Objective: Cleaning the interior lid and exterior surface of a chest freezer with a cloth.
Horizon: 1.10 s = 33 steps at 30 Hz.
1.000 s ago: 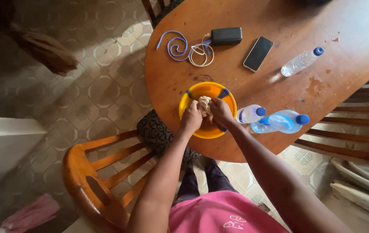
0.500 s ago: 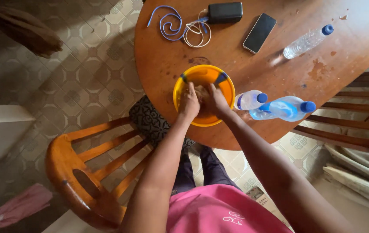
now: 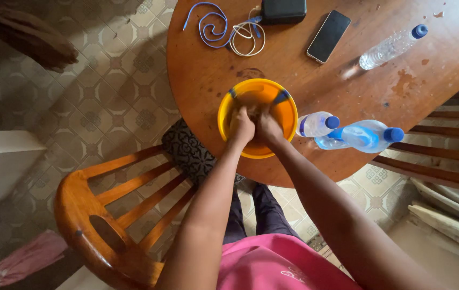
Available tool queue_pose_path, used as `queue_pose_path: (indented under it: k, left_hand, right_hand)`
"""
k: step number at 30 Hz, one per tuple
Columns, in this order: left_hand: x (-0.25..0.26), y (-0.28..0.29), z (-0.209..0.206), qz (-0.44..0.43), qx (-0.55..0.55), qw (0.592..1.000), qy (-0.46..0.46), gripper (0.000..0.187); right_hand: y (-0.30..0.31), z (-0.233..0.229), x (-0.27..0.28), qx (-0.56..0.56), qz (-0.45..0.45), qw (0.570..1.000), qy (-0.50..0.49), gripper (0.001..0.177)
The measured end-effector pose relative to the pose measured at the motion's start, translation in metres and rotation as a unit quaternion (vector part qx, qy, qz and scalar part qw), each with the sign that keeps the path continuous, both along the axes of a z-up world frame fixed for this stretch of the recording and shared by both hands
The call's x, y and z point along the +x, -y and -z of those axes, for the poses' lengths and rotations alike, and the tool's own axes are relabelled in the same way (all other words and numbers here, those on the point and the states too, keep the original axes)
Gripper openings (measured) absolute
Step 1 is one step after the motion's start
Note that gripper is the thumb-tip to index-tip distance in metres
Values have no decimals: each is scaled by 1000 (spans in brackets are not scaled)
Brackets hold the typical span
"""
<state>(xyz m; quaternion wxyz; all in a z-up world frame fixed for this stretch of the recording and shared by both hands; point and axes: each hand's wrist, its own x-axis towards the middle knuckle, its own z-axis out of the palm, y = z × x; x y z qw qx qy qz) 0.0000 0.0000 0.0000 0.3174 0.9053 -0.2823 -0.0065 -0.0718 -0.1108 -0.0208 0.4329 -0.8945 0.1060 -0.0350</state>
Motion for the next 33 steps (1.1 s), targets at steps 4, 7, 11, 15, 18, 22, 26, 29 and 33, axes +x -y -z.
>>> queue_pose_path:
  k: [4,7,11,15,18,22,26,29,33]
  left_hand:
    - [6,21,25,-94,-50,971,-216,33]
    - [20,35,108,-188,-217,866,-410,37]
    - [23,36,86,-201,-397,741,-502,34]
    - [-1,42,59,-191,-402,690,-570,48]
    - [-16,43,51,-116,-254,895,-347,43]
    - [-3,31,-41,-144,13,989,6,39]
    - [3,32,15,-125,-103,965,-204,54]
    - [4,40,39,-131,-215,879,-406,56]
    - [5,35,-47,-172,-250,752,-585,61]
  right_hand:
    - [2,3,3,103,76,987,-95,38]
    - [-1,-61,1,441,124,871,-177,33]
    - [-1,-78,-5,616,205,760,-33,30]
    - [-12,-114,13,730,246,638,-28,49]
    - [-16,-61,11,809,131,573,4,52]
    - [-20,-108,16,774,229,590,5,42]
    - [-22,-78,10,656,279,701,15,31]
    - [-16,-84,20,565,293,771,-12,30]
    - [-12,-59,25,485,252,837,-15,30]
